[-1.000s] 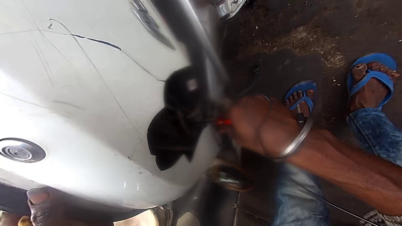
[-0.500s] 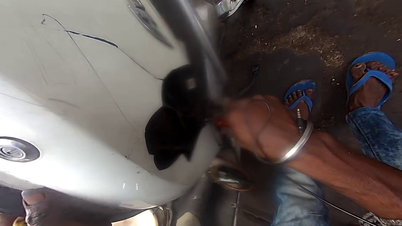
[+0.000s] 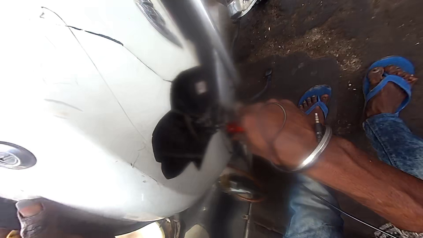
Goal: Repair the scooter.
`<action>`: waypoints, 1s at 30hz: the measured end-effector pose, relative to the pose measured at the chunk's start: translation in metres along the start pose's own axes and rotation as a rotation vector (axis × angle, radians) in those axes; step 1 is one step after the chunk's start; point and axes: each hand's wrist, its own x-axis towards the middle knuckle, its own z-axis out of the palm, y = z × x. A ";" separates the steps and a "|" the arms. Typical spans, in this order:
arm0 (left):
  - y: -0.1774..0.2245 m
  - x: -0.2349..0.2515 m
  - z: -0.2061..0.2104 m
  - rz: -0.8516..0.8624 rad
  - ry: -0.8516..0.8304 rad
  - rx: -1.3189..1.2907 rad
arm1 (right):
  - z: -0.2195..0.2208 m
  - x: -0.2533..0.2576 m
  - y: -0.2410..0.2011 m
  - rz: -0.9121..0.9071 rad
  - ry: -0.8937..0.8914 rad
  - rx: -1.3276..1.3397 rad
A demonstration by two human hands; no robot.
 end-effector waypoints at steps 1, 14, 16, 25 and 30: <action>0.001 0.000 0.001 -0.006 -0.006 -0.006 | -0.001 0.000 0.000 0.006 -0.017 0.002; 0.003 -0.001 0.003 0.006 -0.052 -0.063 | 0.000 0.002 -0.002 0.014 -0.025 -0.017; 0.007 -0.002 0.005 -0.007 -0.049 -0.035 | 0.002 0.003 0.000 0.005 -0.001 0.017; 0.020 -0.004 0.014 -0.060 0.025 -0.020 | 0.019 -0.013 0.009 0.244 0.426 0.719; 0.011 -0.004 0.007 -0.047 -0.025 0.000 | 0.011 -0.016 0.005 0.321 0.156 0.596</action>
